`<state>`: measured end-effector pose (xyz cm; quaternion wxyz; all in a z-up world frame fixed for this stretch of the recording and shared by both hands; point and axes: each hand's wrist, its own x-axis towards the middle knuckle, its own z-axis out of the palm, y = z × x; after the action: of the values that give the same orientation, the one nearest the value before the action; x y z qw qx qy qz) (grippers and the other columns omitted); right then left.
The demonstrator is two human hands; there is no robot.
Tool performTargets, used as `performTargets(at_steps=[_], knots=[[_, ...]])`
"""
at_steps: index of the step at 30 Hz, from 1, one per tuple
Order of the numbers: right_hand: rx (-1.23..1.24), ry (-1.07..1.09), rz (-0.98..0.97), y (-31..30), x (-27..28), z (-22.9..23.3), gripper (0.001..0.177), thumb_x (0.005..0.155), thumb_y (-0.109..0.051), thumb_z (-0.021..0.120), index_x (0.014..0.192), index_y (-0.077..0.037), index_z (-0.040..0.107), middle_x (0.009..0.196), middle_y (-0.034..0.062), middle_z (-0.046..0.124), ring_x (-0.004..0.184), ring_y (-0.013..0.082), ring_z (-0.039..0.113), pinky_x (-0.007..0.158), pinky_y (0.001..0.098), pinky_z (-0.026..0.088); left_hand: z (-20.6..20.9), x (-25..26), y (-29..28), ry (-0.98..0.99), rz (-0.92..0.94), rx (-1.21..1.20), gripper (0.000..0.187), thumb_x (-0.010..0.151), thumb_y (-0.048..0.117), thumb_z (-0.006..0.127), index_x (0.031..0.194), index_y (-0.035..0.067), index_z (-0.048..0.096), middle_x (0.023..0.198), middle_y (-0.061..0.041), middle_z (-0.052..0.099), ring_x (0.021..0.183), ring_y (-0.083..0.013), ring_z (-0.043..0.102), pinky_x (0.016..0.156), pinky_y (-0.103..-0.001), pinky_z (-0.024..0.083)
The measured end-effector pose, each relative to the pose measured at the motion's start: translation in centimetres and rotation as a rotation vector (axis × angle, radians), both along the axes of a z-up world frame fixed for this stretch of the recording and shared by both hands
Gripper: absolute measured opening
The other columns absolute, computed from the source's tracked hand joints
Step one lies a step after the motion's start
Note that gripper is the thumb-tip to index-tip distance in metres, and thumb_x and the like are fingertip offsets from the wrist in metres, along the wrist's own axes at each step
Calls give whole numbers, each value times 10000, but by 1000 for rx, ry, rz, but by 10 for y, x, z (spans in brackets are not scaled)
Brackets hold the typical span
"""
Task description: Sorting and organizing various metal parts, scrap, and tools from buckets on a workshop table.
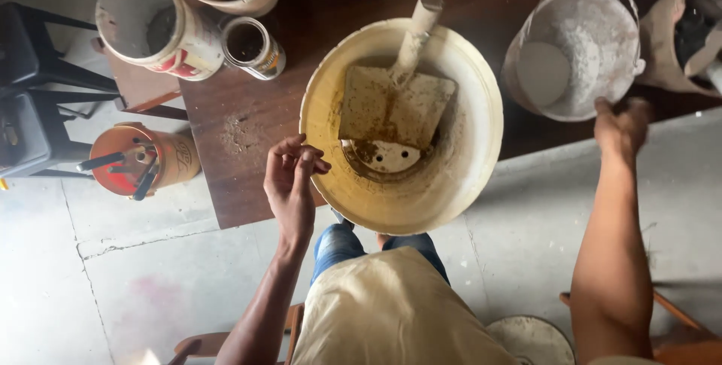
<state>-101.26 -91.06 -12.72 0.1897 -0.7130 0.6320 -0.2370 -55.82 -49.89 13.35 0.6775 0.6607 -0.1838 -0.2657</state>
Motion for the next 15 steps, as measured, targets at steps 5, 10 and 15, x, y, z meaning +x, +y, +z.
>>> performTargets(at_steps=[5, 10, 15], knots=[[-200, -405, 157, 62, 164, 166, 261, 1052, -149, 768, 1201, 26, 644, 1045, 164, 694, 868, 231, 687, 732, 317, 589, -8, -2, -5, -53, 40, 13, 235, 1043, 76, 587, 1262, -6, 575, 986, -87, 697, 820, -121, 683, 713, -259, 567], [94, -76, 454, 101, 305, 206, 427, 931, -497, 818, 1014, -85, 744, 827, 92, 750, 686, 202, 708, 618, 402, 563, -10, -9, -15, -18, 40, 19, 243, 1026, 75, 599, 1259, 6, 578, 976, -71, 704, 790, -114, 677, 657, -241, 531], [-84, 35, 552, 113, 365, 181, 418, 799, -499, 870, 880, -96, 790, 803, 114, 759, 679, 257, 695, 616, 434, 546, -16, -7, -1, 25, -6, -97, 275, 1046, 84, 617, 1301, -4, 563, 986, -62, 683, 817, -101, 639, 725, -238, 527]])
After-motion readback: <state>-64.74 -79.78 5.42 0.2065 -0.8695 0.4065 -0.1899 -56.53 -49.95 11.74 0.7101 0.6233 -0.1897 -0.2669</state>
